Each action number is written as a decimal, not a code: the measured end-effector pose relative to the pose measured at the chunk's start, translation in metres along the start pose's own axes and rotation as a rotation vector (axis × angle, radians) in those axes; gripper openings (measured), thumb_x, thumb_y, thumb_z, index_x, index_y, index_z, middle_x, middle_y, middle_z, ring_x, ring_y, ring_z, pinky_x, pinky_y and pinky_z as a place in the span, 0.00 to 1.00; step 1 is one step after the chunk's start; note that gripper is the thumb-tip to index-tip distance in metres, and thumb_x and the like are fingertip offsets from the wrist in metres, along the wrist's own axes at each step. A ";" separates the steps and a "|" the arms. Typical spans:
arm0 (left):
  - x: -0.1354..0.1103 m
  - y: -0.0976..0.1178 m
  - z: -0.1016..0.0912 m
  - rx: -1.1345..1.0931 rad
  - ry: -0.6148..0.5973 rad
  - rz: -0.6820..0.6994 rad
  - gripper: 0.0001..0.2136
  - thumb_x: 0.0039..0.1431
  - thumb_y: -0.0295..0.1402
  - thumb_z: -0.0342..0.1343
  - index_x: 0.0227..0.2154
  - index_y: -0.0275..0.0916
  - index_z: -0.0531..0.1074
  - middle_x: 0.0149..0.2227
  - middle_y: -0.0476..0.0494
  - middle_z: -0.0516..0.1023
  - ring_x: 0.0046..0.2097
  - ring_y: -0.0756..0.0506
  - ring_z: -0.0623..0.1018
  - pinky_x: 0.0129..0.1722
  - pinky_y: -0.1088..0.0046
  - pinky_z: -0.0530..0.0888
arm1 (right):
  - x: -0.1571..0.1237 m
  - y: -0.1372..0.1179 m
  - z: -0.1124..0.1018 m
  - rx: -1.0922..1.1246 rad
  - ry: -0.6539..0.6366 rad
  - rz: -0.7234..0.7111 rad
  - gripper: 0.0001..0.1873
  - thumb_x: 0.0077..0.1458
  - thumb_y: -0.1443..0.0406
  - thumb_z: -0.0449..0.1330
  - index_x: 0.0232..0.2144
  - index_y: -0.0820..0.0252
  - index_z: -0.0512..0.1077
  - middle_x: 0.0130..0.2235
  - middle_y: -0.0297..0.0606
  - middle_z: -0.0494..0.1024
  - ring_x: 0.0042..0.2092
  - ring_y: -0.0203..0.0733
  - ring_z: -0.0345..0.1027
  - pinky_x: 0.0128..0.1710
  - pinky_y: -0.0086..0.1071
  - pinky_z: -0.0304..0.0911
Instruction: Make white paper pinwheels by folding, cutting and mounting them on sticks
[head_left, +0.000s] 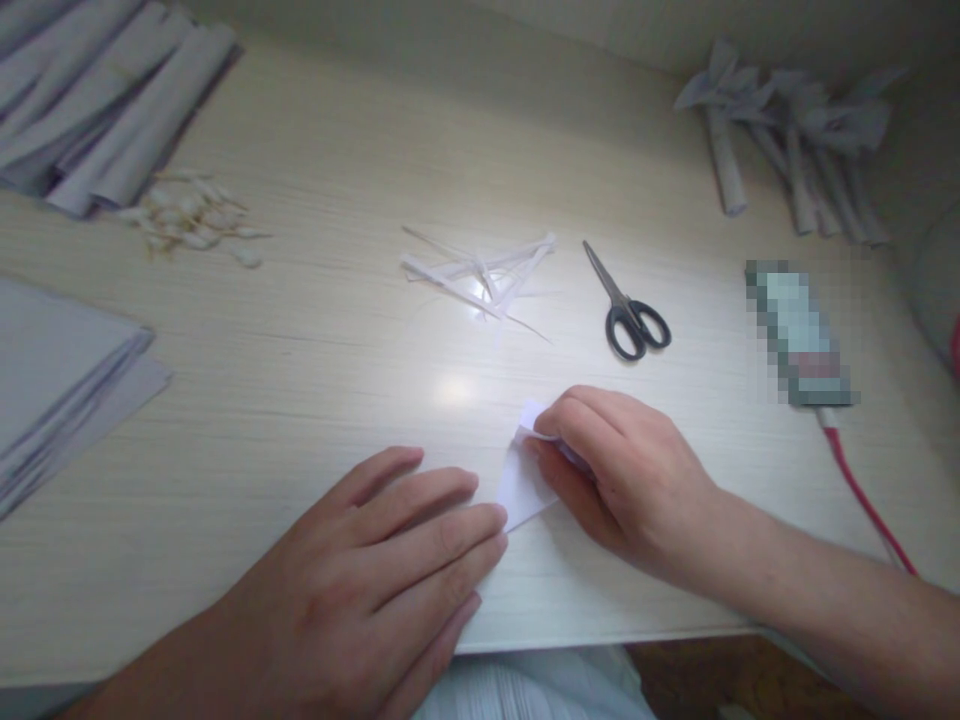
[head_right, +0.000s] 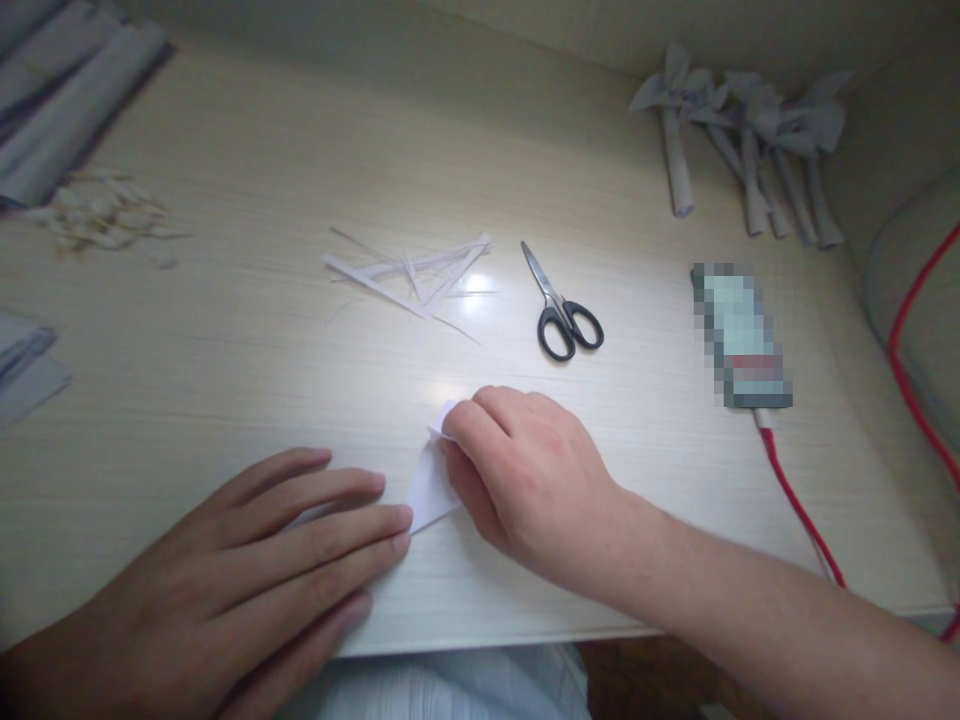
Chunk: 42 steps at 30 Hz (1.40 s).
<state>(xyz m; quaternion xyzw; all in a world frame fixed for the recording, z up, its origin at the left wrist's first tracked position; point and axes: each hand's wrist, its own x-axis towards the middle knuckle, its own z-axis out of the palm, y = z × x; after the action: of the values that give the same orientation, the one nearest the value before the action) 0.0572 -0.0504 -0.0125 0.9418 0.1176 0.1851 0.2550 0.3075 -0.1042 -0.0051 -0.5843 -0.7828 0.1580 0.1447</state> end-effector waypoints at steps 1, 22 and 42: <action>0.000 0.000 0.001 0.000 0.003 -0.004 0.14 0.66 0.26 0.53 0.49 0.42 0.79 0.51 0.48 0.83 0.56 0.44 0.77 0.68 0.61 0.61 | 0.000 0.000 0.000 0.001 0.003 0.003 0.05 0.65 0.69 0.53 0.36 0.59 0.68 0.31 0.39 0.71 0.32 0.42 0.61 0.31 0.35 0.55; 0.007 0.003 -0.007 0.031 -0.005 0.026 0.13 0.66 0.26 0.56 0.49 0.43 0.79 0.52 0.54 0.83 0.52 0.43 0.76 0.59 0.60 0.63 | 0.000 0.000 0.004 -0.162 0.281 0.031 0.10 0.63 0.64 0.60 0.45 0.64 0.72 0.42 0.47 0.76 0.43 0.50 0.68 0.43 0.43 0.63; 0.002 0.002 -0.002 0.055 -0.014 0.051 0.12 0.66 0.28 0.57 0.50 0.45 0.78 0.50 0.51 0.83 0.53 0.40 0.76 0.54 0.56 0.67 | -0.077 -0.071 0.037 -0.244 -0.024 0.200 0.38 0.68 0.45 0.50 0.72 0.58 0.54 0.74 0.43 0.50 0.74 0.57 0.43 0.71 0.56 0.37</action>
<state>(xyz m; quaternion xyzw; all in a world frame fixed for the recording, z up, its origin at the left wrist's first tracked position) 0.0581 -0.0506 -0.0096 0.9524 0.0970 0.1818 0.2248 0.2520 -0.2003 -0.0129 -0.6706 -0.7358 0.0824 0.0471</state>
